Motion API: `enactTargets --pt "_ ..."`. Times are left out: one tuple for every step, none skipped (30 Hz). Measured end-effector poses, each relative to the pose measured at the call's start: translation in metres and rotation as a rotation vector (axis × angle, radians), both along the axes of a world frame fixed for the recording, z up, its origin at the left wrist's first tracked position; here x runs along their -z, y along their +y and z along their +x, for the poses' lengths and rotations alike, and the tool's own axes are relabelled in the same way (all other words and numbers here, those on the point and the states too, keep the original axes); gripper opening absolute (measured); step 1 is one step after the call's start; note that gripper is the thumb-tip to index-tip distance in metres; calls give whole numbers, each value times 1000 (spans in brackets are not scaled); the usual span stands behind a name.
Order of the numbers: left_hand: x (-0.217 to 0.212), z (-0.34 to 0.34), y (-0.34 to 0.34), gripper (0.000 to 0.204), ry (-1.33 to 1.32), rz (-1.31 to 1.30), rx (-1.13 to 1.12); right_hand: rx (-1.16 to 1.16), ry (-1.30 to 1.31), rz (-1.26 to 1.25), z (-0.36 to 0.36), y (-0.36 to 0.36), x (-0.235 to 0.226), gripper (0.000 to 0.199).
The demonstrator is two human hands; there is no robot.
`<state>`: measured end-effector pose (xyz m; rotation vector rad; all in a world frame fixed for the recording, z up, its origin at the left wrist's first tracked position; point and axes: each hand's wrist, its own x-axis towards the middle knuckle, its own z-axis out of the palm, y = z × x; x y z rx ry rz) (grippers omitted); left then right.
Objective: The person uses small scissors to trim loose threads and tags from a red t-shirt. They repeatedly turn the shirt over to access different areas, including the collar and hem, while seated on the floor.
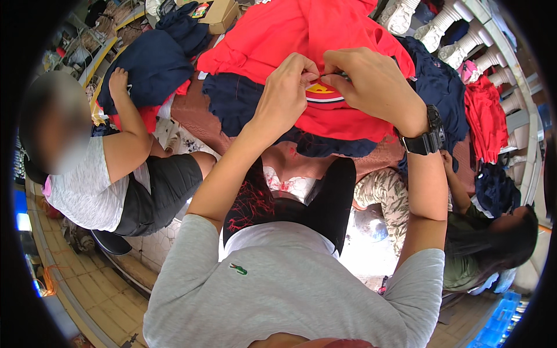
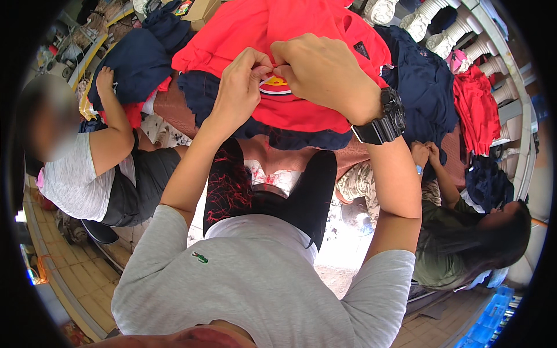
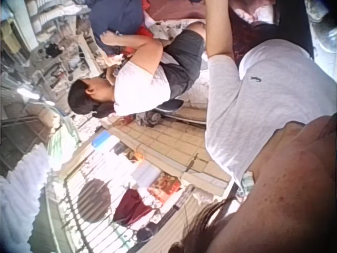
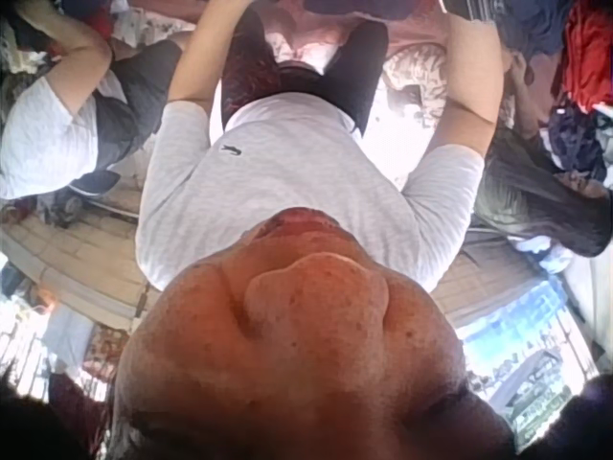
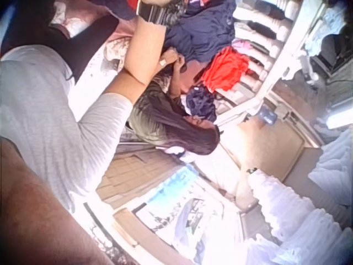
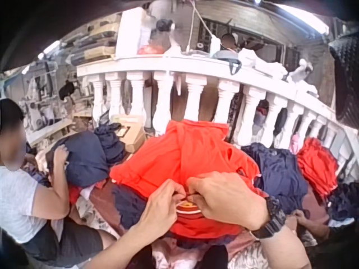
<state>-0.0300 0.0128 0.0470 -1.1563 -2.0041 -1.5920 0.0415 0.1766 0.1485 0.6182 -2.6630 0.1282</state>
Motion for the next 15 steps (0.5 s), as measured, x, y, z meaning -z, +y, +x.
enactTargets --pt "0 0 0 5 8 -7 -12 -16 22 17 -1 -1 2 6" --pt "0 0 1 9 7 -7 -10 -32 44 34 -2 -1 4 5" --pt "0 0 1 13 5 -8 -10 -23 50 50 -2 -3 5 5" --pt "0 0 1 19 4 -9 -9 -14 57 65 -2 -4 6 6" --pt "0 1 1 18 18 -14 -24 -4 63 81 -2 -5 7 7" --pt "0 1 2 18 35 -19 -37 0 78 99 -3 -6 10 8" --pt "0 1 2 18 51 -23 -51 5 93 118 -4 -6 13 10" --pt "1 1 3 18 52 -29 -52 10 107 136 -5 -6 15 11" --pt "2 -1 3 18 53 -34 -54 15 111 144 -4 -7 16 11" --pt "3 -2 3 18 54 -40 -57 20 114 153 -2 -8 16 12" --pt "3 -3 3 18 8 -25 -39 25 117 161 -1 -9 17 13" --pt "4 -4 3 18 -39 -9 -18 34 132 67 -1 -7 16 14" --pt "4 -5 3 18 -86 8 2 41 147 -28 1 -4 15 17" --pt "5 -5 2 14 -25 7 0 48 162 -122 2 0 14 19" --pt "5 -6 0 11 34 6 0 56 134 -158 5 3 15 22"
